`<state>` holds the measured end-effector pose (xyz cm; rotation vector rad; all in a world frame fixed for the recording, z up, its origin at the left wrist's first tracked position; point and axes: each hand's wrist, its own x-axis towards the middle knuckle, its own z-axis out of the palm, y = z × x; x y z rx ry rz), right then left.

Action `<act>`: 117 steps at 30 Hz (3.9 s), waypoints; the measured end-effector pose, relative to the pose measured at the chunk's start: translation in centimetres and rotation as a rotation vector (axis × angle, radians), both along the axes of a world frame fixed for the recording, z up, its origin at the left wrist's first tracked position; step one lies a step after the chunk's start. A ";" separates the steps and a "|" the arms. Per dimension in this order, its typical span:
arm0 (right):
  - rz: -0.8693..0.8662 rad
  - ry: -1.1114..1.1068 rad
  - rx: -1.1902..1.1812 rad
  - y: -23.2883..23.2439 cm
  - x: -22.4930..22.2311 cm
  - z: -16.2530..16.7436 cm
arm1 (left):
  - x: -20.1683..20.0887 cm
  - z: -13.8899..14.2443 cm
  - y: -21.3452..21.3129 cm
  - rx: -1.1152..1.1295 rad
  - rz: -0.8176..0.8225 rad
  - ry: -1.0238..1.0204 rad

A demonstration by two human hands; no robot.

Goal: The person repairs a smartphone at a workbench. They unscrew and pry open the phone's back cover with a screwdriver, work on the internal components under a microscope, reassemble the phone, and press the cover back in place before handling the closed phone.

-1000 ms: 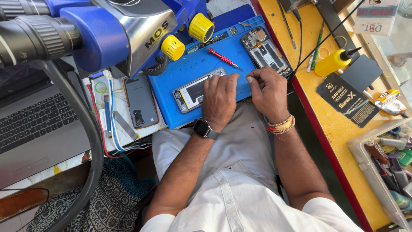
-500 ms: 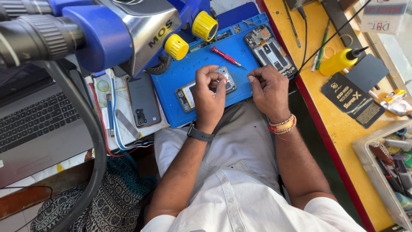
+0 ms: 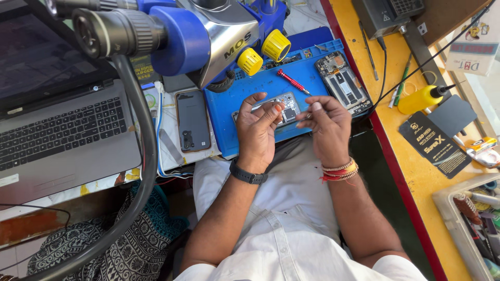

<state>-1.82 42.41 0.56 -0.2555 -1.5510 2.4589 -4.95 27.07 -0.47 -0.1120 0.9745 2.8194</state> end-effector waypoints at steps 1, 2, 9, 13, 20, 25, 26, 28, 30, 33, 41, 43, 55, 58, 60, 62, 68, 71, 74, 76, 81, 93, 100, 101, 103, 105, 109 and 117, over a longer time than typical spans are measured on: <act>0.028 -0.028 -0.062 -0.3 0.0 0.2 | 0.2 0.0 -0.1 0.022 -0.002 -0.005; 0.057 -0.056 -0.123 -0.7 0.0 0.4 | 0.3 0.1 -0.2 0.045 -0.008 -0.004; 0.089 0.033 -0.030 -3.1 0.7 1.4 | 1.1 0.6 -1.4 0.115 -0.016 0.001; -0.031 0.224 0.506 -4.0 1.2 2.3 | 1.5 0.8 -1.8 0.090 -0.006 0.010; -0.104 0.203 0.726 -5.1 1.7 3.4 | 1.8 0.9 -2.0 0.081 -0.002 0.027; -0.146 0.215 0.827 -5.3 2.0 3.8 | 1.9 0.5 -1.9 0.080 0.006 0.044; -0.155 0.217 0.844 -5.4 2.0 3.9 | 1.9 0.5 -1.9 0.081 0.005 0.050; -0.177 0.229 0.884 -5.5 2.1 4.0 | 1.9 0.4 -1.8 0.084 0.005 0.061; -0.206 0.254 0.931 -5.7 2.1 4.2 | 2.0 0.3 -1.8 0.072 0.016 0.072; -0.248 0.296 0.990 -6.0 2.3 4.5 | 2.2 0.4 -1.8 0.035 0.027 0.078; -0.278 0.344 1.055 -6.2 2.0 3.7 | 2.6 1.1 -2.0 0.042 0.033 0.113; -0.234 0.333 0.967 -6.1 1.8 3.1 | 2.6 1.2 -2.2 0.062 0.035 0.120; 0.117 0.232 0.051 -6.2 0.1 2.1 | 2.6 0.7 -4.1 0.104 0.059 0.119; 0.071 0.303 0.207 -7.0 -0.5 3.6 | 2.7 0.3 -4.9 0.107 0.079 0.080; 0.022 0.435 0.400 -7.6 -1.0 5.0 | 2.7 0.1 -5.4 0.110 0.103 0.105; -0.097 0.518 0.681 -8.4 -1.5 6.6 | 2.8 0.0 -6.1 0.107 0.126 0.125; -0.302 0.674 1.025 -10.4 -2.2 10.8 | 3.3 -0.2 -8.0 0.045 0.184 0.161; -0.325 0.711 1.041 -11.2 -2.4 12.0 | 3.5 -0.2 -8.9 0.018 0.200 0.143; -0.324 0.775 1.111 -11.8 -2.7 12.8 | 3.7 -0.3 -9.5 0.004 0.209 0.138; -0.334 0.846 1.180 -12.2 -3.0 13.4 | 3.7 -0.3 -9.8 -0.005 0.212 0.144; -0.359 0.954 1.332 -13.5 -3.5 14.3 | 4.1 -0.5 -10.5 -0.015 0.224 0.141; -0.534 1.019 1.387 -15.6 -3.9 13.6 | 4.7 -0.8 -12.4 -0.046 0.254 0.104; -0.536 0.964 1.226 -16.1 -4.3 12.3 | 5.1 -1.1 -13.3 -0.071 0.270 0.098; -0.545 0.958 1.217 -16.2 -4.4 12.1 | 5.1 -1.1 -13.4 -0.068 0.272 0.098; -0.552 0.946 1.195 -16.2 -4.6 11.8 | 5.1 -1.2 -13.5 -0.064 0.274 0.098; -0.547 0.936 1.169 -16.3 -4.8 11.6 | 5.1 -1.3 -13.7 -0.059 0.272 0.105; -0.445 0.826 1.009 -16.2 -4.8 11.5 | 5.0 -1.4 -13.9 -0.055 0.280 0.111; -0.095 0.597 0.538 -14.1 -4.9 12.5 | 4.8 -1.3 -13.7 -0.057 0.285 0.122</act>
